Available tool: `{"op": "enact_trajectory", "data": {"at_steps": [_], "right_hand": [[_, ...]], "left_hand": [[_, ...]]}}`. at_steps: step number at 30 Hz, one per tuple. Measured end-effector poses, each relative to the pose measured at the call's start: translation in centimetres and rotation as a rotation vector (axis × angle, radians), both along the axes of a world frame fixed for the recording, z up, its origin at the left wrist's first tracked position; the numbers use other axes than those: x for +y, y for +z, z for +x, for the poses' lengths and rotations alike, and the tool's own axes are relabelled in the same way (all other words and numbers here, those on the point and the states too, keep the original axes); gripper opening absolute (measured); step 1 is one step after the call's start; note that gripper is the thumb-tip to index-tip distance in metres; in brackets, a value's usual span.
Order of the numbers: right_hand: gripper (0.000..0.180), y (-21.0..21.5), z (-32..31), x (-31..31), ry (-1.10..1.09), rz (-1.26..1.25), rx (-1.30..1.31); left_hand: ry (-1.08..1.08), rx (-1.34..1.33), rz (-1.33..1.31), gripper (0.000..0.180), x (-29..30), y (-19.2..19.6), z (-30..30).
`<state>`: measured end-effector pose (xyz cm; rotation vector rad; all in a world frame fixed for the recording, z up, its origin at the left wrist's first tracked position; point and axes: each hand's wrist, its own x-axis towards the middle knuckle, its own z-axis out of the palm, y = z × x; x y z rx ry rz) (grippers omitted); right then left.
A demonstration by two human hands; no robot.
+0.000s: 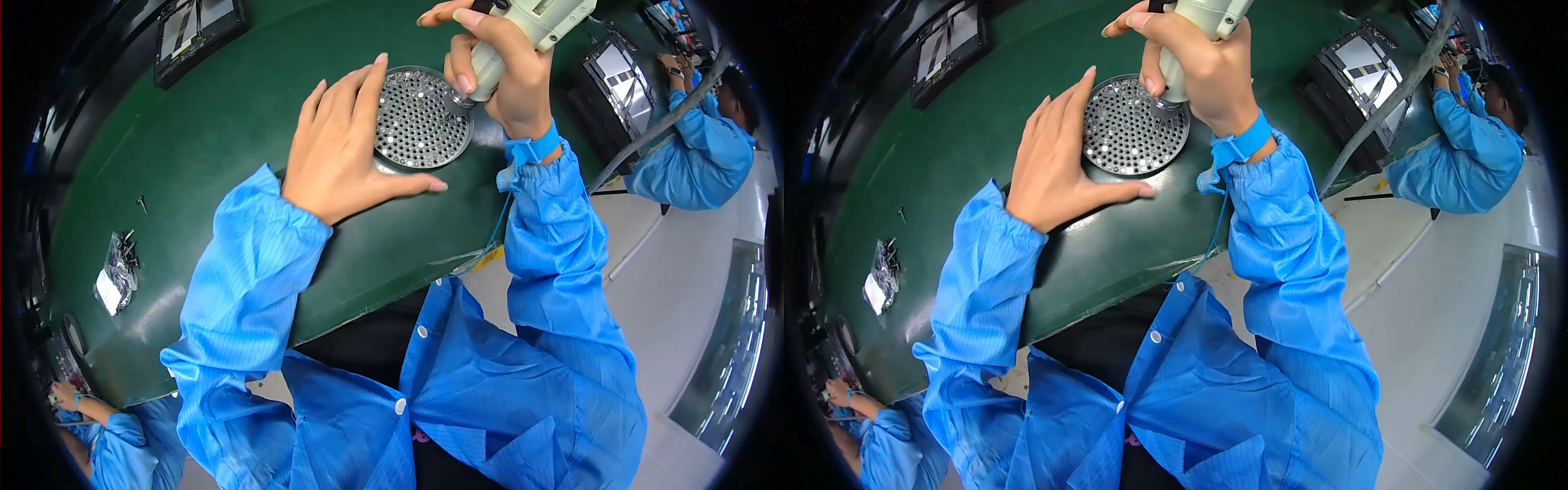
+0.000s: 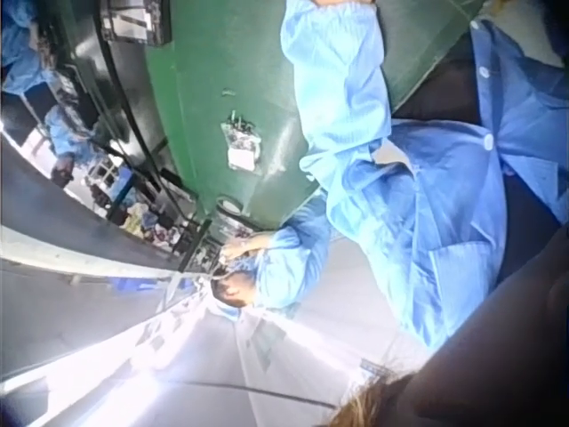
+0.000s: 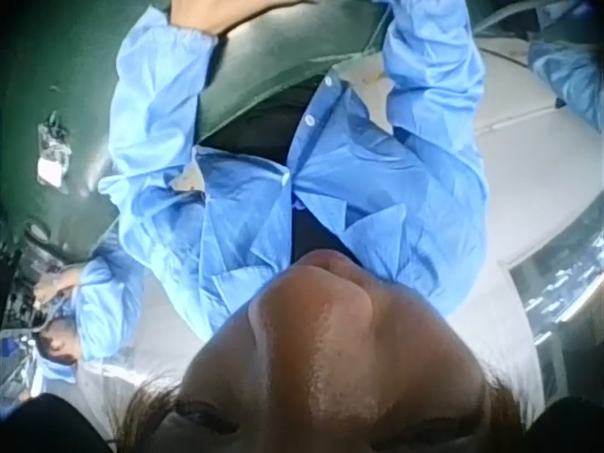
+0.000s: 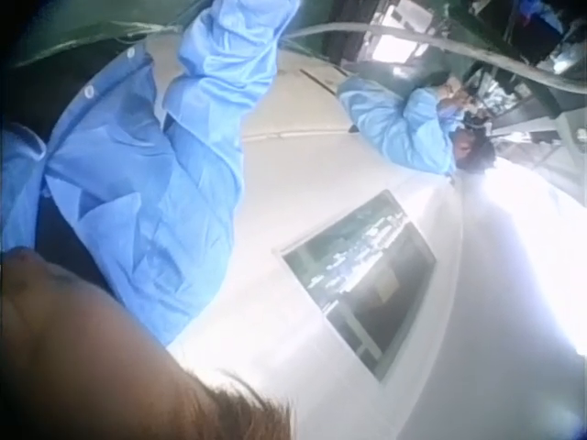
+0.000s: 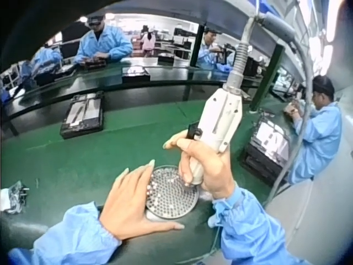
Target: The person assembles tablet devices by placing small components onto each unit, picking screws, fastening them with an electric screwdriver, and setting the devices onto the conveyor belt.
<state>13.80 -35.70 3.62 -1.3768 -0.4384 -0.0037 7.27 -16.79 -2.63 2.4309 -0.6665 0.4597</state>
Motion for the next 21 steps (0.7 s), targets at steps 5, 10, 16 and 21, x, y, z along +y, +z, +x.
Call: {"op": "enact_trajectory", "data": {"at_steps": [5, 10, 16, 21], "right_hand": [[0.026, -0.67, 0.19, 0.00, 0.018, 0.015, 0.027], [0.025, -0.57, 0.08, 0.02, 0.027, -0.024, 0.014], [0.023, -0.95, 0.22, 0.42, -0.003, -0.022, -0.004], [0.022, -0.96, 0.17, 0.59, -0.019, -0.022, -0.010]], "left_hand": [[0.016, -0.015, 0.026, 0.128, -0.39, -0.99, 0.63], [0.022, -0.027, 0.035, 0.127, -0.51, -0.99, 0.54], [0.024, -0.023, 0.029, 0.129, -0.38, -1.04, 0.65], [0.022, -0.039, 0.039, 0.129, -0.21, -1.22, 0.73]]}}
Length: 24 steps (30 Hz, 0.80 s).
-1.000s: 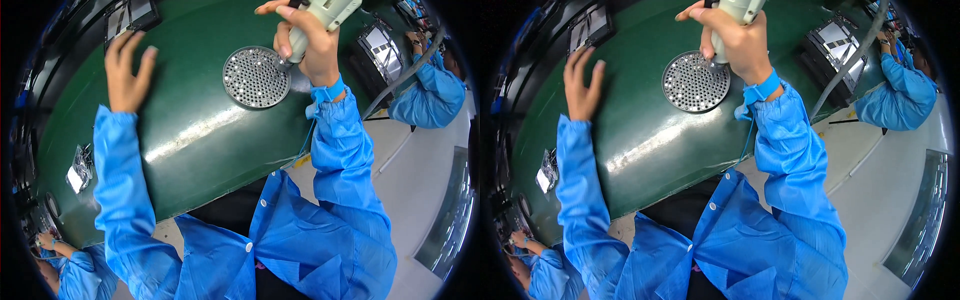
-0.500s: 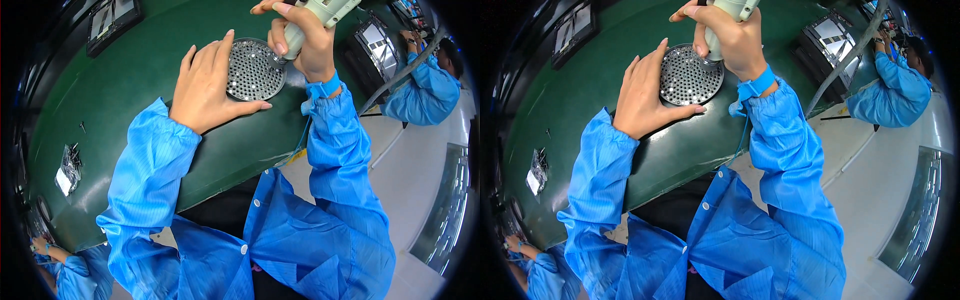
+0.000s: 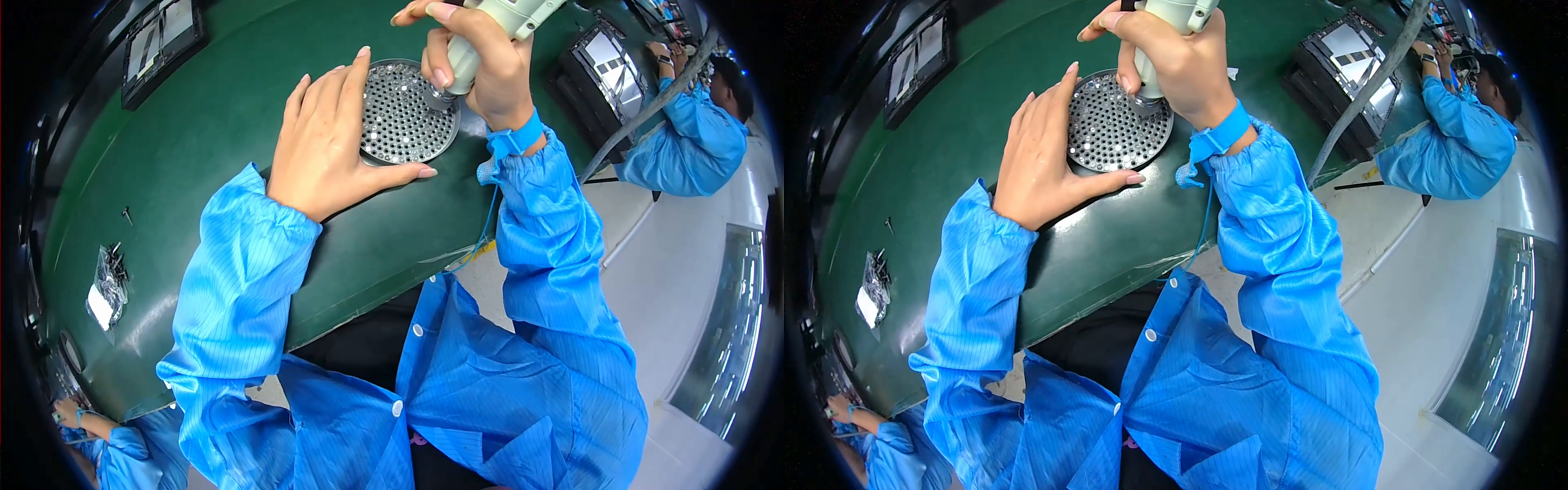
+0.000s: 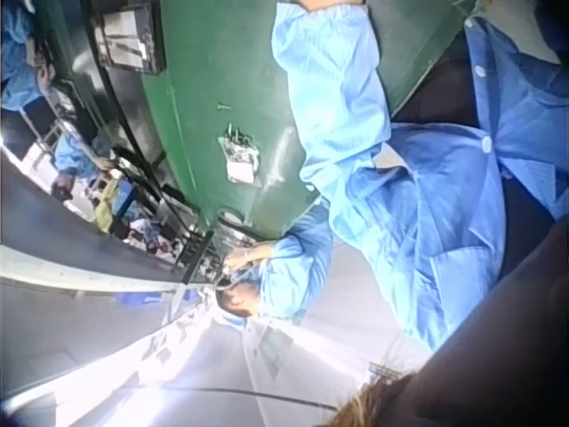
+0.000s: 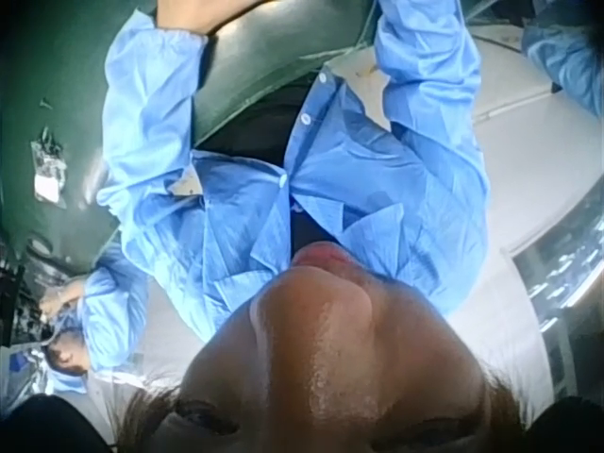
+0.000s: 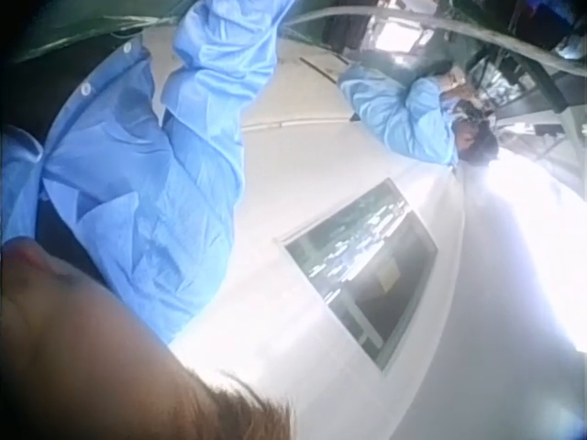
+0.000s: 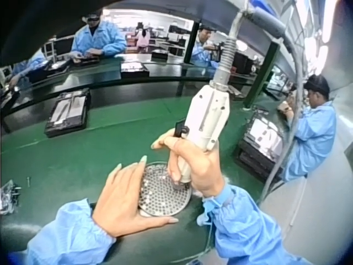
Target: The person assembles tablet devices by placing small components onto each unit, picking screws, fastening them with an electric screwdriver, and setting the devices onto the conveyor belt.
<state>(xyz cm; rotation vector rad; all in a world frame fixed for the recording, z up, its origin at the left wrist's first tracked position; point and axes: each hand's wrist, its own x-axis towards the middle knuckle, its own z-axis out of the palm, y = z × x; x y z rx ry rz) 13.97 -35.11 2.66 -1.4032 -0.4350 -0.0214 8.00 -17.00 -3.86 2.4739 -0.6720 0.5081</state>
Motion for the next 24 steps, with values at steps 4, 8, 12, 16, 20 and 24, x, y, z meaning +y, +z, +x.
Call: {"op": "enact_trajectory", "data": {"at_steps": [4, 8, 12, 16, 20, 24], "right_hand": [[0.022, -0.1, 0.0, 0.1, -0.002, 0.004, -0.010], [0.023, 0.0, -0.2, 0.0, -0.012, -0.017, -0.050], [0.021, -1.3, 0.7, -0.6, 0.015, -0.021, -0.091], [0.020, -1.3, 0.9, -0.4, 0.060, 0.045, -0.202], [0.021, -1.1, 0.9, -0.2, 0.075, 0.067, -0.156], [0.036, -0.4, 1.0, -0.9, 0.061, -0.007, -0.140]], "left_hand": [[-0.001, 0.000, -0.003, 0.129, 0.1, -0.2, 0.0], [0.008, -0.027, -0.004, 0.128, 0.0, -0.3, 0.1], [0.006, 0.008, -0.013, 0.129, -0.1, -0.2, -0.1], [0.002, -0.004, -0.009, 0.131, -0.1, -0.1, -0.2], [-0.008, -0.012, -0.030, 0.129, 0.4, 0.5, -0.5], [-0.032, -0.015, -0.134, 0.095, 1.2, 0.7, 0.1]]}}
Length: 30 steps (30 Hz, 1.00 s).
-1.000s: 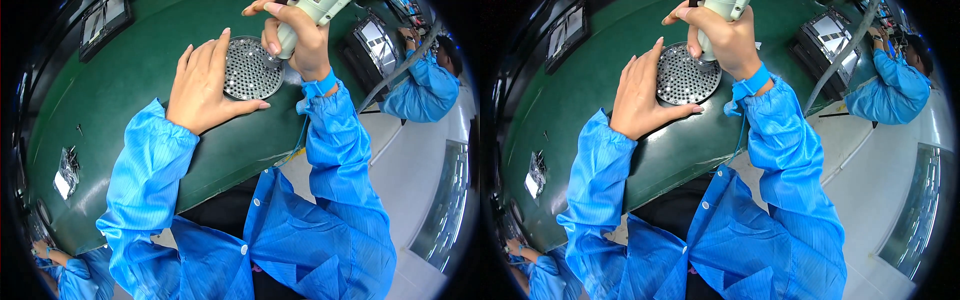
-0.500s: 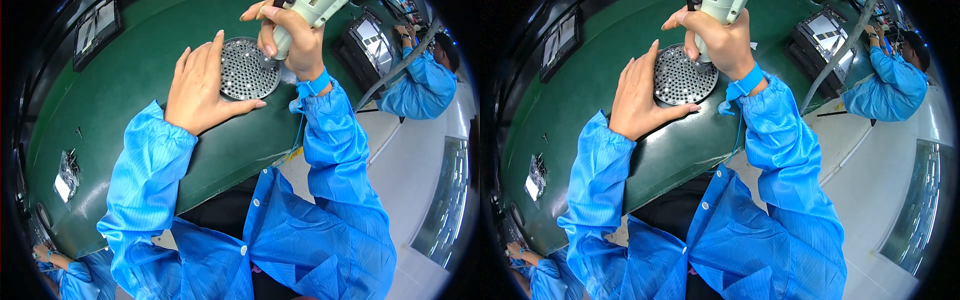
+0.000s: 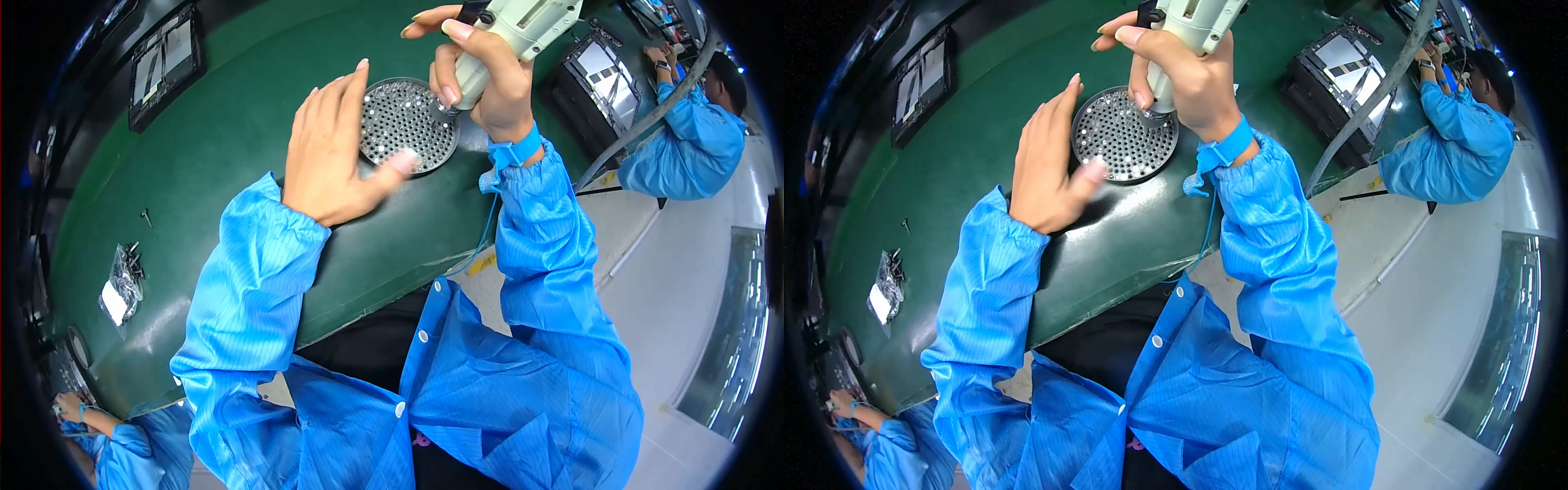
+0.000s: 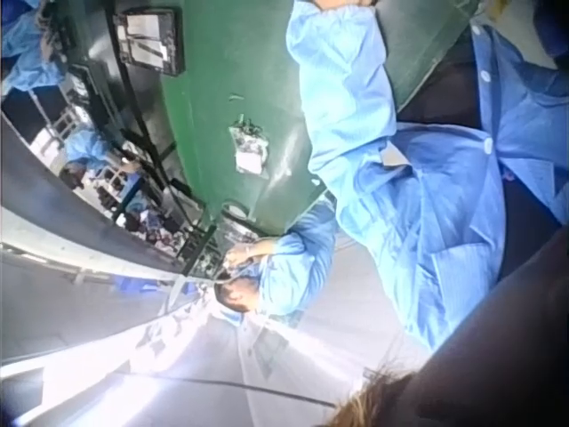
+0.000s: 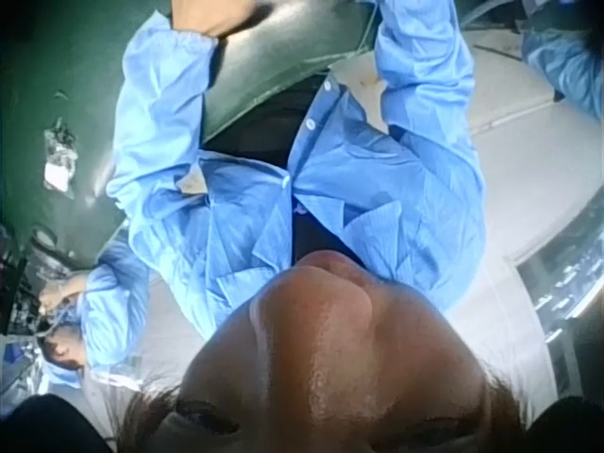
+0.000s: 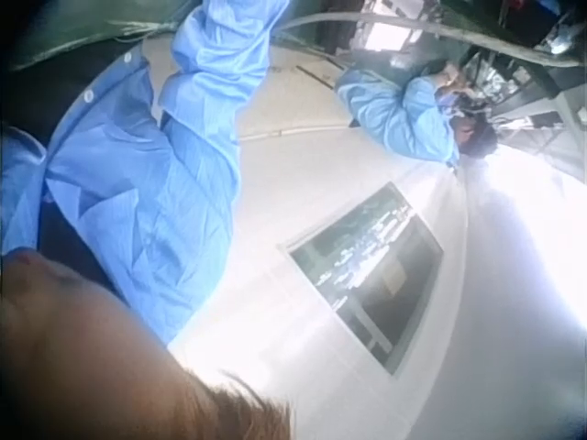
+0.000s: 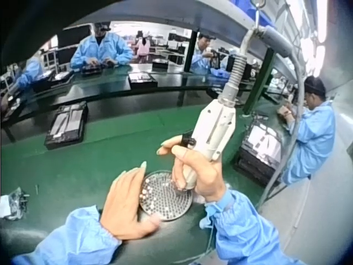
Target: The person assembles tablet devices by placing small components onto each unit, picking screws, fastening them with an electric screwdriver, and setting the devices onto the conveyor belt.
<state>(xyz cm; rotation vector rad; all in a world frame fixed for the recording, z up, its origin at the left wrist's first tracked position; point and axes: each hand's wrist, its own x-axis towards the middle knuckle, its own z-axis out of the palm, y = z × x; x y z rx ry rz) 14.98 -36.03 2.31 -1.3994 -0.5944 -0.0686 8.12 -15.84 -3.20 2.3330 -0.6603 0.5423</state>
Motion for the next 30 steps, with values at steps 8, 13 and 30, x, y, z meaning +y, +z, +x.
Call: {"op": "enact_trajectory", "data": {"at_steps": [8, 13, 30], "right_hand": [[0.014, 4.4, -2.8, -1.5, -0.028, 0.161, 0.089], [0.013, 5.8, -5.1, -6.0, -0.132, 0.120, 0.118], [0.013, 7.3, -8.8, -11.3, -0.214, 0.068, 0.109]], "left_hand": [[0.033, 0.171, -0.711, 0.029, -5.7, 5.1, 11.9], [-0.223, 1.054, -0.267, 0.121, -19.9, 9.8, 17.0], [-0.084, 0.684, -0.332, 0.070, -26.4, 4.4, 20.6]]}}
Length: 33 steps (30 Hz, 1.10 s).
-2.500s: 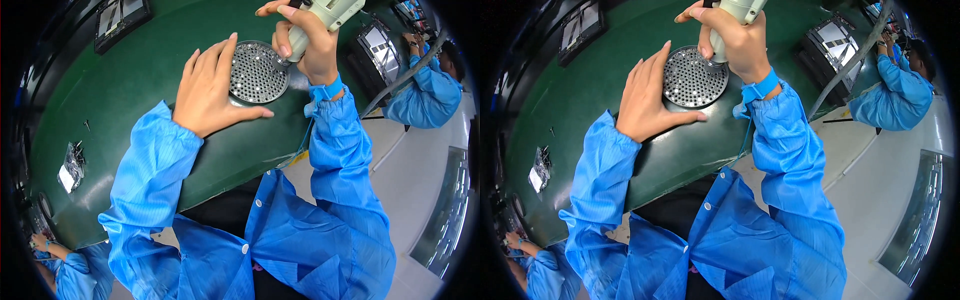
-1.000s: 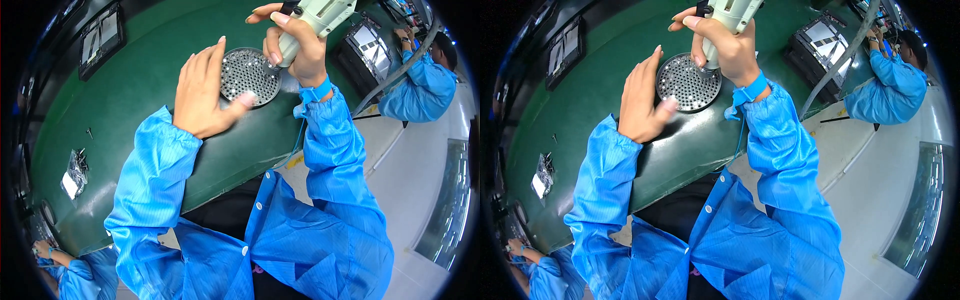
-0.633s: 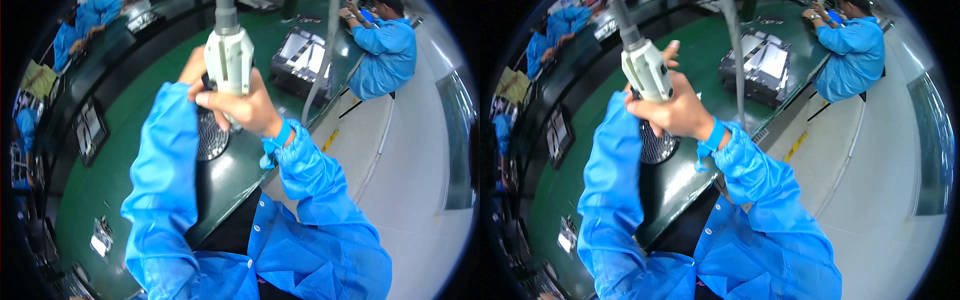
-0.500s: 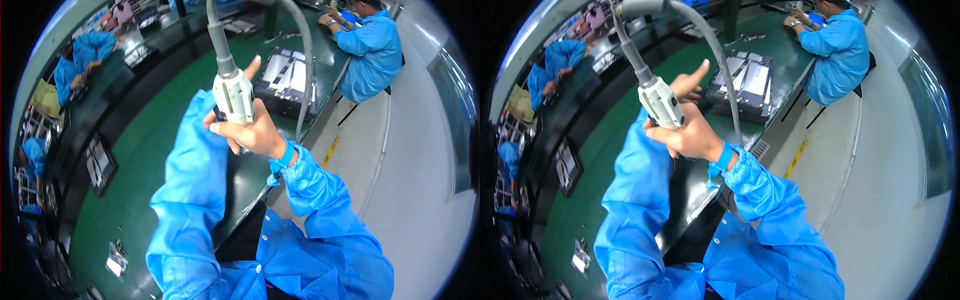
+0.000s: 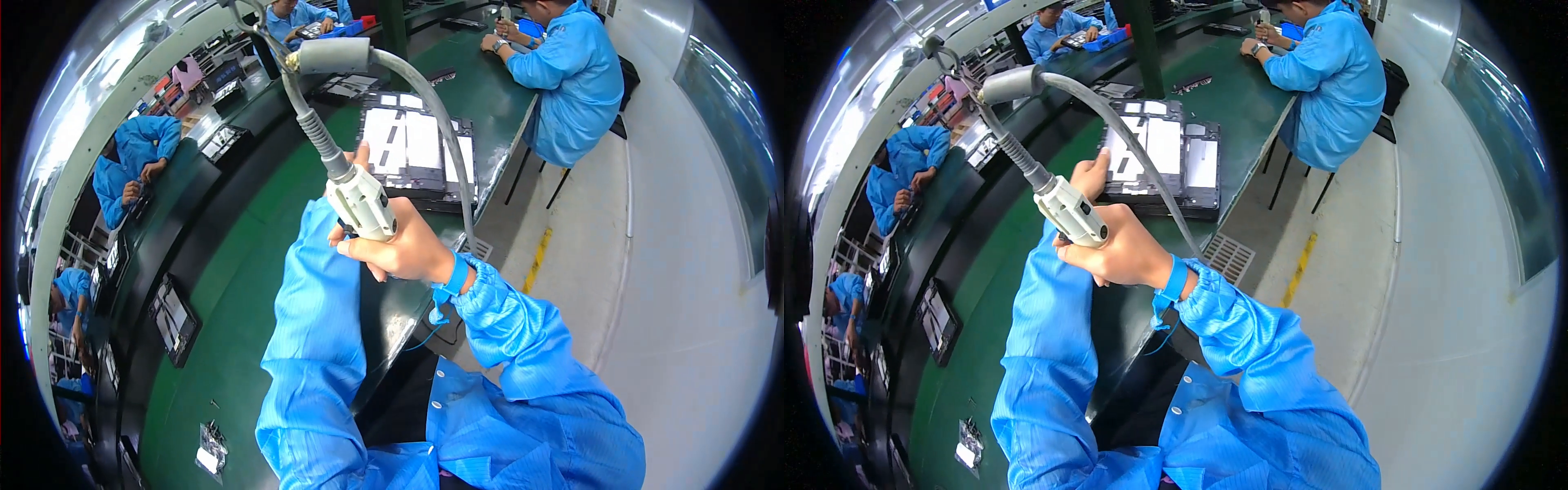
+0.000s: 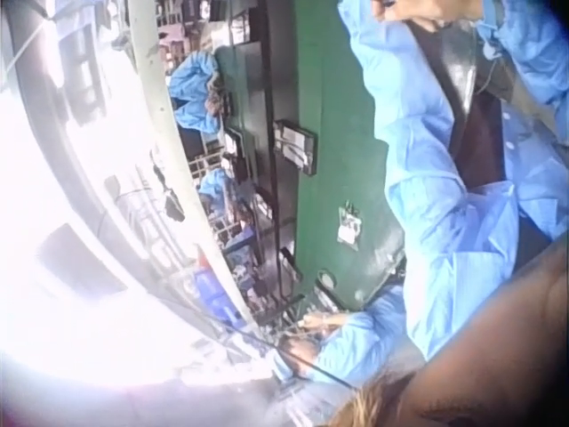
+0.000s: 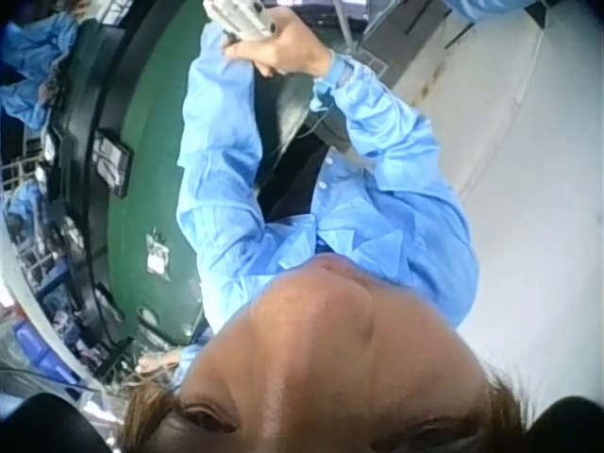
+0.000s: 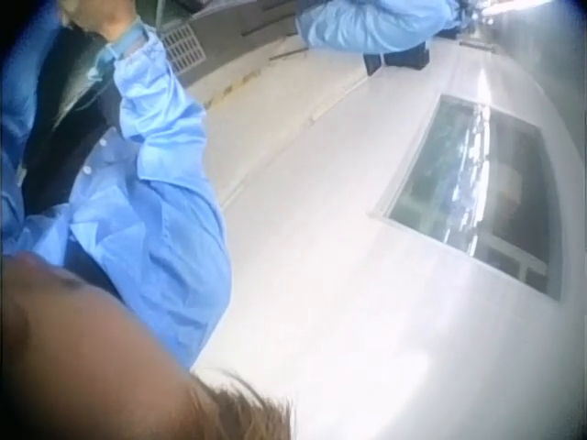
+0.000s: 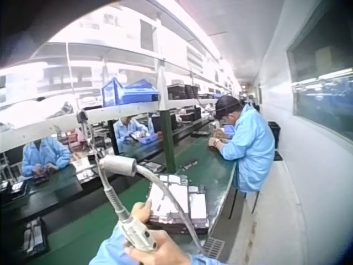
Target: The person assembles tablet devices by placing small components onto each unit, picking screws, fastening them with an electric screwdriver, and setting the devices onto the conveyor belt.
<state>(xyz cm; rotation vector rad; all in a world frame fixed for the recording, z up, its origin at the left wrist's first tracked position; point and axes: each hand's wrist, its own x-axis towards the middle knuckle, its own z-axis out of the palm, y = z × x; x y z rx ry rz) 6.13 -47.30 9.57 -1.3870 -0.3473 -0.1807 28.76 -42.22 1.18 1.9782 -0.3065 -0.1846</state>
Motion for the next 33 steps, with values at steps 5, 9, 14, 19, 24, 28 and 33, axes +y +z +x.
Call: {"op": "enact_trajectory", "data": {"at_steps": [5, 9, 14, 19, 24, 28, 33], "right_hand": [[0.017, 0.8, -1.1, 1.3, 0.055, -0.035, 0.031], [0.015, -1.3, 0.6, 3.3, 0.058, -0.005, 0.040], [0.010, -1.9, 2.0, 10.0, 0.110, 0.075, -0.013], [0.028, -1.5, 3.7, 14.1, 0.194, -0.039, -0.060], [0.037, -1.9, 4.0, 19.7, 0.340, -0.071, -0.020], [0.037, -1.7, 4.7, 21.2, 0.388, -0.087, -0.023], [0.028, -0.9, 4.8, 22.8, 0.451, -0.008, 0.003]], "left_hand": [[-0.012, 0.111, -0.304, 0.056, 15.5, 4.6, -4.9], [0.244, 0.066, -0.478, 0.037, 27.6, 4.2, -16.1], [0.572, 0.056, -0.453, 0.041, 36.6, -1.3, -32.6], [0.888, 0.115, -0.049, 0.061, 31.9, -3.2, -38.8], [0.866, -0.150, 0.474, 0.049, 30.9, -2.9, -41.1], [0.858, -0.294, 0.417, 0.036, 33.8, -1.4, -40.0], [0.537, -0.339, 0.538, 0.024, 50.7, 0.1, -31.3]]}}
